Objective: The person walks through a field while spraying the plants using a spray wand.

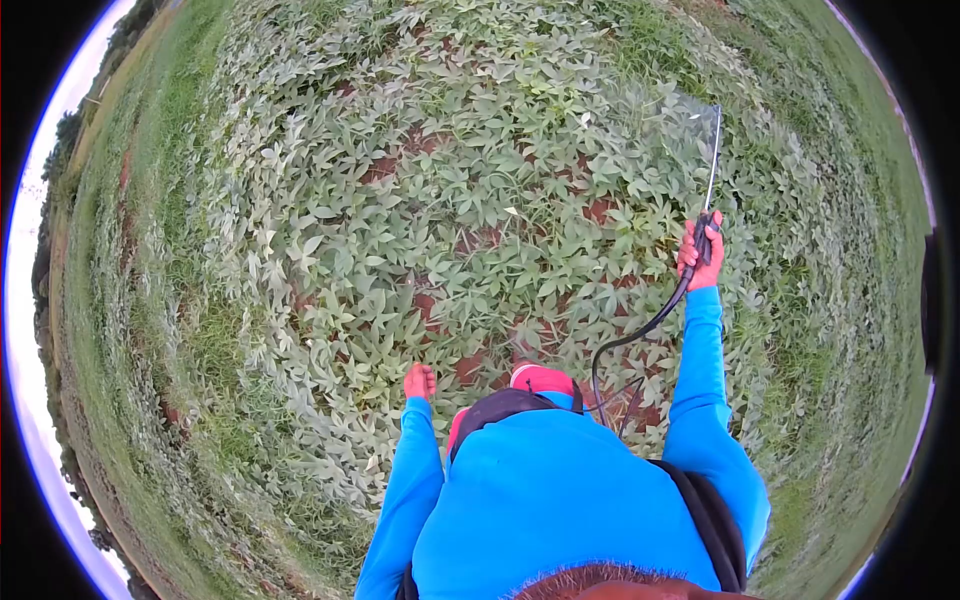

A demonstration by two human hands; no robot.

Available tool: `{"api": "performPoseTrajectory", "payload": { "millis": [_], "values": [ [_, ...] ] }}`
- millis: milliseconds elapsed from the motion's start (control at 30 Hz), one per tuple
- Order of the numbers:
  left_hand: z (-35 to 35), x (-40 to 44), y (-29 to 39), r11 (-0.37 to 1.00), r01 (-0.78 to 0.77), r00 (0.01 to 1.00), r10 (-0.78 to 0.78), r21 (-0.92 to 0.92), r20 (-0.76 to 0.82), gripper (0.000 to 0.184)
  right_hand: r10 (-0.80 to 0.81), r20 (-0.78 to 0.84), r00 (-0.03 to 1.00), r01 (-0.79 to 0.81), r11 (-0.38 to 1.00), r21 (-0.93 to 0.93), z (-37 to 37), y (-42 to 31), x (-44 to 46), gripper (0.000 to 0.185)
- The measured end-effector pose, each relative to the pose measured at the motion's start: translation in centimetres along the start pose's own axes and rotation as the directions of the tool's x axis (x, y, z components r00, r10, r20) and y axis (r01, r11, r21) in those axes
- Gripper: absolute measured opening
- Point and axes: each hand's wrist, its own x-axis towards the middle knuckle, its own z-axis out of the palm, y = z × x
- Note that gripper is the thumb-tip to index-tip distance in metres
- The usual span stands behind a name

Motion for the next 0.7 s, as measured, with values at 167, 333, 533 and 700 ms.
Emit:
{"api": "performPoseTrajectory", "payload": {
  "millis": [167, 333, 533, 700],
  "values": [
    [0.7, 1.3, 4.6, 0.998, -0.046, 0.999, 0.047, 0.046, -0.011, 0.046, -0.047, -0.039, 0.998, 0.042, 0.993, -0.110, 3.9, -1.5, 3.8, 0.040],
    [-1.9, 2.1, 3.2, 0.999, 0.039, 0.998, -0.040, -0.034, -0.053, 0.046, 0.125, 0.058, 0.990, -0.120, 0.988, -0.094, 4.6, 1.0, 4.9, 0.045],
    [-4.0, 0.7, -0.9, 0.989, 0.092, 0.968, -0.115, -0.115, -0.223, 0.045, 0.339, 0.015, 0.940, -0.336, 0.935, -0.117, 7.4, 7.0, 2.3, 0.046],
    [-5.0, 0.7, -3.1, 0.971, 0.224, 0.946, -0.236, -0.077, -0.221, 0.043, 0.561, -0.093, 0.823, -0.568, 0.803, -0.182, 9.3, 13.8, 0.1, 0.050]
  ]
}}
